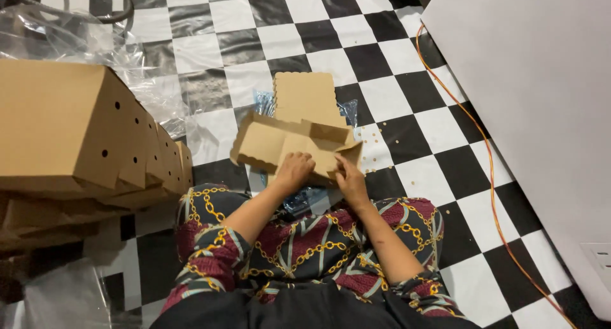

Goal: Assembling cardboard boxes by folding flat sheets and tucking in flaps

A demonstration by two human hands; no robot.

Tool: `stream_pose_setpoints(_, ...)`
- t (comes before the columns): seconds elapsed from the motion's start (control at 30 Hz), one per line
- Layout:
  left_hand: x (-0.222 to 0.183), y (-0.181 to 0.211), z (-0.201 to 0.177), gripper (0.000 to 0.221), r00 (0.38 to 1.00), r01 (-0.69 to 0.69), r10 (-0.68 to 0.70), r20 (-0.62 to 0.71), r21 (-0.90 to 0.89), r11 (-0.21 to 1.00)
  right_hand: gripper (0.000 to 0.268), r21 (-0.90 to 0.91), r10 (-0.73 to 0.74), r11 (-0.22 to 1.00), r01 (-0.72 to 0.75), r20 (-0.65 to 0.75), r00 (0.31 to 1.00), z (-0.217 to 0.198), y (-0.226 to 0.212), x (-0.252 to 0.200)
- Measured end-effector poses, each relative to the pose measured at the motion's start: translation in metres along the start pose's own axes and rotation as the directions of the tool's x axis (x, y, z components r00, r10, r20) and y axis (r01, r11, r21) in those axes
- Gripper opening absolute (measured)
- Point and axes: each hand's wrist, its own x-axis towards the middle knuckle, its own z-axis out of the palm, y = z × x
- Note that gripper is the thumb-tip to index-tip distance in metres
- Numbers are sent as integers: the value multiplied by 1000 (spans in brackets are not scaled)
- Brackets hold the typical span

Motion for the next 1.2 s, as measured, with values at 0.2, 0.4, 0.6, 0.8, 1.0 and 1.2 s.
stream_pose_setpoints(0.2,-1,11,-21,26,1000,5,-6,-18,-24,1000,33,-484,-136,869,102,-37,990,-12,27,-8)
stream_pose_setpoints(0.4,2,33,-28,28,998,-9,13,-64,51,999,28,-376,-199,916,141,-120,973,2,31,9)
stream_pose_setpoints(0.6,4,31,-67,32,994,101,-104,-46,-58,993,35,-386,-327,865,321,51,944,19,20,-11)
stream_pose_setpoints(0.8,18,57,-77,29,993,120,-120,6,-41,992,44,-263,-325,915,305,-36,945,28,40,-1)
stream_pose_setpoints(1.0,45,72,-99,14,942,325,-299,151,-191,926,26,-201,-216,963,178,-187,958,19,21,-1)
stream_pose_setpoints(1.2,48,70,-69,17,966,256,-251,64,-91,962,29,-480,-138,875,-64,-372,918,9,58,0)
